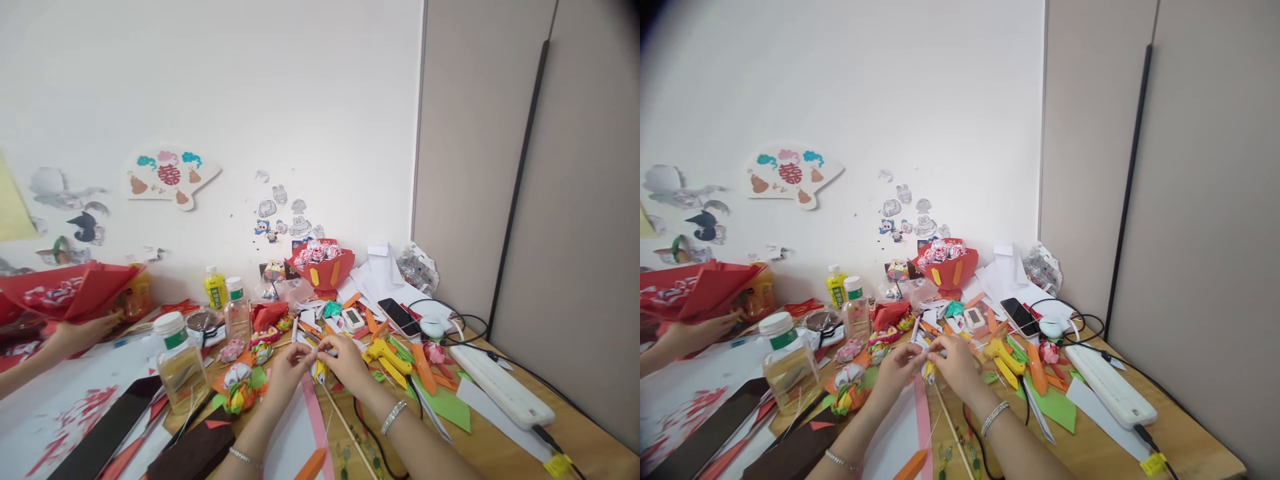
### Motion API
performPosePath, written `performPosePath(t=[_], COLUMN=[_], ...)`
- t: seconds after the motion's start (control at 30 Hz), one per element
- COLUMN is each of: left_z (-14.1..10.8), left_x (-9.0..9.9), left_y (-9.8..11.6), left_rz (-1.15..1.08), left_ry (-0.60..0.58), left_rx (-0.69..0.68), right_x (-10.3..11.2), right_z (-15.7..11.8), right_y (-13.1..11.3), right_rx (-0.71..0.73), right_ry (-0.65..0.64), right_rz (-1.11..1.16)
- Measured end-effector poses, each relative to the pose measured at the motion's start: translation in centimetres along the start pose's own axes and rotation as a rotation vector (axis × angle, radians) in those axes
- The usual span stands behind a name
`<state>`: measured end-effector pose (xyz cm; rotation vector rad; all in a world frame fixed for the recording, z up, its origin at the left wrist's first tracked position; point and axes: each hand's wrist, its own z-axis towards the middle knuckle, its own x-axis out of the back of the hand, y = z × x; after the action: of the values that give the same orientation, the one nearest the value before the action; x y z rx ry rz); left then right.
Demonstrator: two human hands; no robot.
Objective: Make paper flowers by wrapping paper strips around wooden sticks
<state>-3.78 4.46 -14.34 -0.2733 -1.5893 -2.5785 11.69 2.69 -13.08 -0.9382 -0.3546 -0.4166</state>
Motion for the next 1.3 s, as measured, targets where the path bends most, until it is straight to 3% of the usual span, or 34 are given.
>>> performPosePath(t=[0.4,0.7,1.0,1.3], left_z=[0.1,-0.2,-0.2,-0.2], left_x=[0.0,0.7,0.9,0.8], left_y=[0.4,0.8,0.4,0.6], left_rz=[-0.033,-0.068,-0.032,0.107], left_ry=[-0.085,-0.344,-0.385,-0.267], left_rx=[0.035,0.149,0.185,0.094], right_x=[0.1,-0.6,-0.6,-0.1], right_z=[0.1,-0.1,-0.2,-0.2], right_y=[0.4,1.7,1.9,1.1], right_rx=[0.020,-0.139,0.001,0.139], right_ry=[-0.015,-0.226,-0.222,-0.241], right_rz=[0.029,0.397,0.130,-0.084])
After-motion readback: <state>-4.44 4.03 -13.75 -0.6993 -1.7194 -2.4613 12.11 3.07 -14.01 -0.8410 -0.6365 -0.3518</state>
